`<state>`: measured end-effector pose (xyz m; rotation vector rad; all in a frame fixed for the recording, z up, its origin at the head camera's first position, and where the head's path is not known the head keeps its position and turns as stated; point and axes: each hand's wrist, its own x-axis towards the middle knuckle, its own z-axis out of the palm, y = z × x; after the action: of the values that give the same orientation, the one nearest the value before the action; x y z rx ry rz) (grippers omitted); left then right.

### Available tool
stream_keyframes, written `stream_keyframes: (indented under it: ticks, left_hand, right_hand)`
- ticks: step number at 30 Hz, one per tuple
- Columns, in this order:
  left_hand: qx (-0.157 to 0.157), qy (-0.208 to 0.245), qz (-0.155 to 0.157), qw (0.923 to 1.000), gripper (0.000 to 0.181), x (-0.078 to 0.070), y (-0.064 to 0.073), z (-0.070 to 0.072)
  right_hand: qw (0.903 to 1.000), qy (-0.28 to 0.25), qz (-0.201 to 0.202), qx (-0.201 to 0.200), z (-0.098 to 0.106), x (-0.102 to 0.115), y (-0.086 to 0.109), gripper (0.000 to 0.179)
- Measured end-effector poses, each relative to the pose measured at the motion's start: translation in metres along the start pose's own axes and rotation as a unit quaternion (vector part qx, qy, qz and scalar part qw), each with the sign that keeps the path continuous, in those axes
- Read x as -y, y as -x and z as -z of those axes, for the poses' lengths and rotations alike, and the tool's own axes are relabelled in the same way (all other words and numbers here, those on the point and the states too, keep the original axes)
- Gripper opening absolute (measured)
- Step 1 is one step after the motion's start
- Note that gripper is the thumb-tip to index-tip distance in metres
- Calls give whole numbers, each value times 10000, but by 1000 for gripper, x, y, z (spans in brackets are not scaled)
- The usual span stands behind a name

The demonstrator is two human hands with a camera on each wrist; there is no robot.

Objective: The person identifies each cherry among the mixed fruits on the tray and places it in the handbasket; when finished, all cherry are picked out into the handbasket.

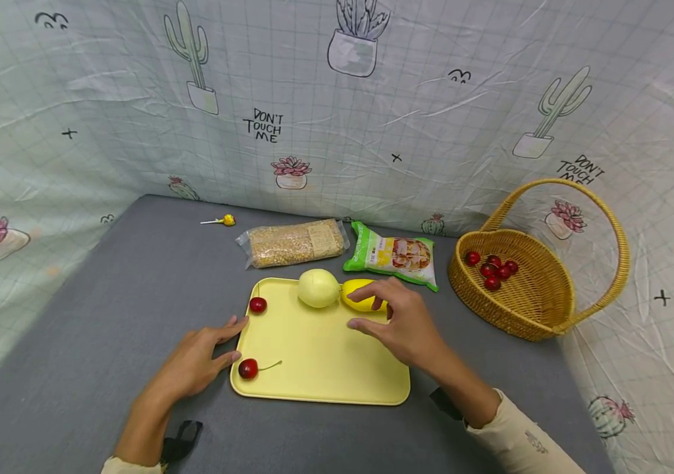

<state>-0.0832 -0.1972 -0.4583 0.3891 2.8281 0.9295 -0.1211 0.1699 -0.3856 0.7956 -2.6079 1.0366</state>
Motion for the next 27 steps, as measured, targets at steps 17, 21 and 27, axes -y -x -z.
stream_keyframes:
  ticks: [17,21,27]
  left_hand:
    - [-108,-34,-22,9999,63,-2,0,0]
    - [-79,-58,-16,10000,63,0,-1,0]
    - [-88,-33,-73,9999,63,2,0,0]
  right_hand:
    - [9821,-498,464,1758,-56,38,0,45]
    - [9751,-398,426,2142,-70,45,-1,45]
    - [9693,-125,597,2384,-90,54,-3,45]
